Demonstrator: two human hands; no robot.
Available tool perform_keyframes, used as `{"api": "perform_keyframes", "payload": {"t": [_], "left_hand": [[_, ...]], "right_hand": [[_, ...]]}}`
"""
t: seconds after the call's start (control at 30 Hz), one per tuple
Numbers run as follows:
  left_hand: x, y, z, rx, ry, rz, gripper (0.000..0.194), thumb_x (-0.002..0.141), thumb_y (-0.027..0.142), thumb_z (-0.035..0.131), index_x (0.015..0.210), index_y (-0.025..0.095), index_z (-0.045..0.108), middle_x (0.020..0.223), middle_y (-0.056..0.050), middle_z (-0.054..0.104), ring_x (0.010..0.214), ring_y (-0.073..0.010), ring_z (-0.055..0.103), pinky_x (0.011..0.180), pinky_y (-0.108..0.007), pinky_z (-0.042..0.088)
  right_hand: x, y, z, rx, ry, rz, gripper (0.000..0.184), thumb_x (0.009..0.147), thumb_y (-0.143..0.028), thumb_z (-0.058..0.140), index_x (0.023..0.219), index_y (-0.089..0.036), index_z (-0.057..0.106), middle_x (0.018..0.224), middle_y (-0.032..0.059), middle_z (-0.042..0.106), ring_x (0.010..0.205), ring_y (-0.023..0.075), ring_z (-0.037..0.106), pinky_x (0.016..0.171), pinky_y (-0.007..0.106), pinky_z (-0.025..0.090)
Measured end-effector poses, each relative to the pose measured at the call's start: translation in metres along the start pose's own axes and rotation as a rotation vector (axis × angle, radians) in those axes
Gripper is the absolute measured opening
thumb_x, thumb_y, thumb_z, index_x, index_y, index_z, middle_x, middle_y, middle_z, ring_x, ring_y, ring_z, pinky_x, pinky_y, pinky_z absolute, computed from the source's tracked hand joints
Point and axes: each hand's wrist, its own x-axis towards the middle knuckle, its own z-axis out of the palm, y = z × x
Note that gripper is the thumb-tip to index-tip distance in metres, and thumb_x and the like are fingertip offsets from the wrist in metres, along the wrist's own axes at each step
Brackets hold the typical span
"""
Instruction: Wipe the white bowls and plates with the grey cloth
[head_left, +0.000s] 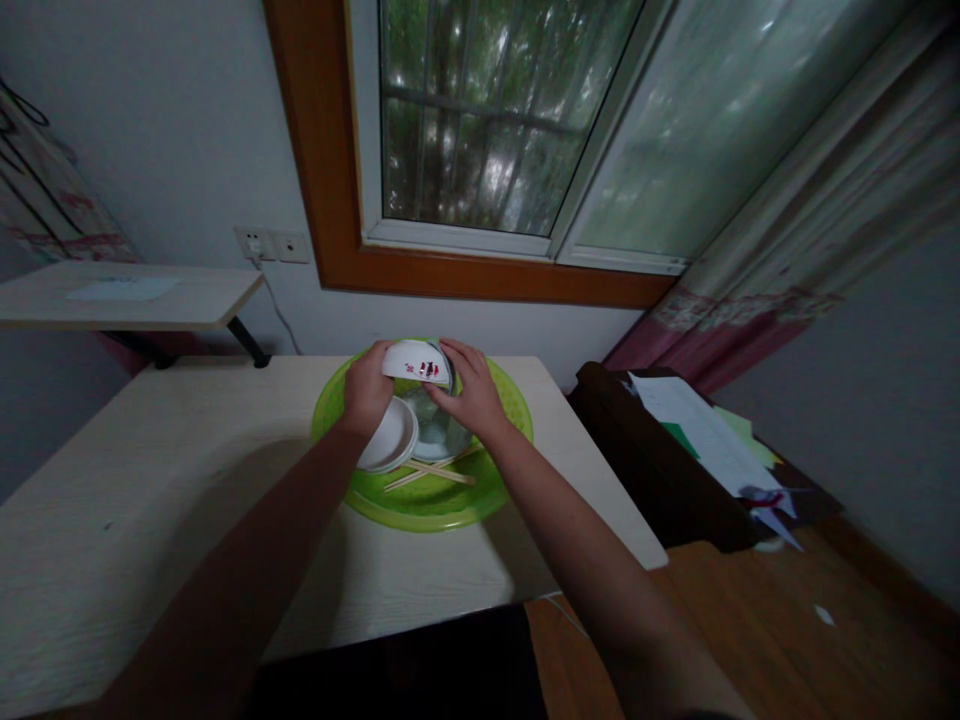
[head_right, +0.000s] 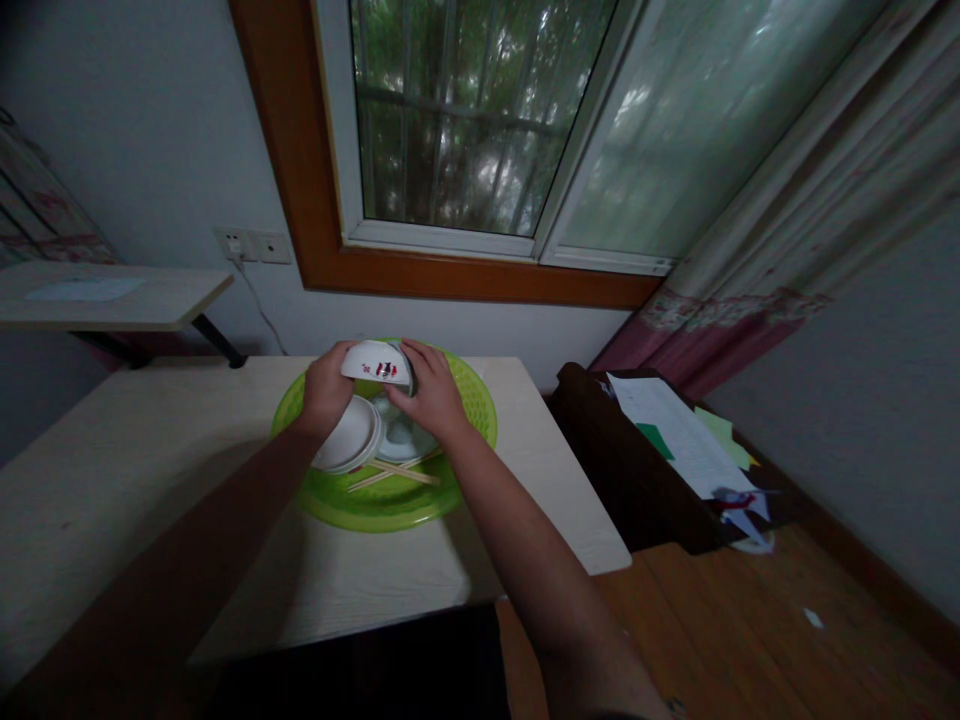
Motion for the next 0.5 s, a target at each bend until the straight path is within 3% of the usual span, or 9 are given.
{"api": "perform_keyframes", "payload": {"t": [0.2, 0.5], "left_hand": [[0.002, -0.002, 0.001, -0.111, -0.011, -0.029, 0.041, 0.081, 0.009, 0.051, 0.116, 0.022, 0.068, 0.112, -0.007, 0.076, 0.101, -0.0208, 0.070, 0.088, -0.029, 0.050], [0.000, -0.001, 0.002, -0.199, -0.058, 0.022, 0.049, 0.074, 0.006, 0.048, 0.114, 0.023, 0.070, 0.111, -0.004, 0.077, 0.100, -0.0199, 0.070, 0.089, -0.030, 0.053]], "right_hand": [[-0.002, 0.013, 0.006, 0.009, -0.007, 0.099, 0.064, 0.079, -0.034, 0.077, 0.138, -0.022, 0.057, 0.138, 0.0135, 0.060, 0.129, 0.0319, 0.053, 0.115, 0.052, 0.040], [-0.003, 0.021, 0.009, 0.114, -0.074, 0.171, 0.058, 0.072, -0.030, 0.081, 0.127, -0.020, 0.063, 0.127, 0.0123, 0.067, 0.118, 0.0307, 0.061, 0.107, 0.049, 0.047]]}}
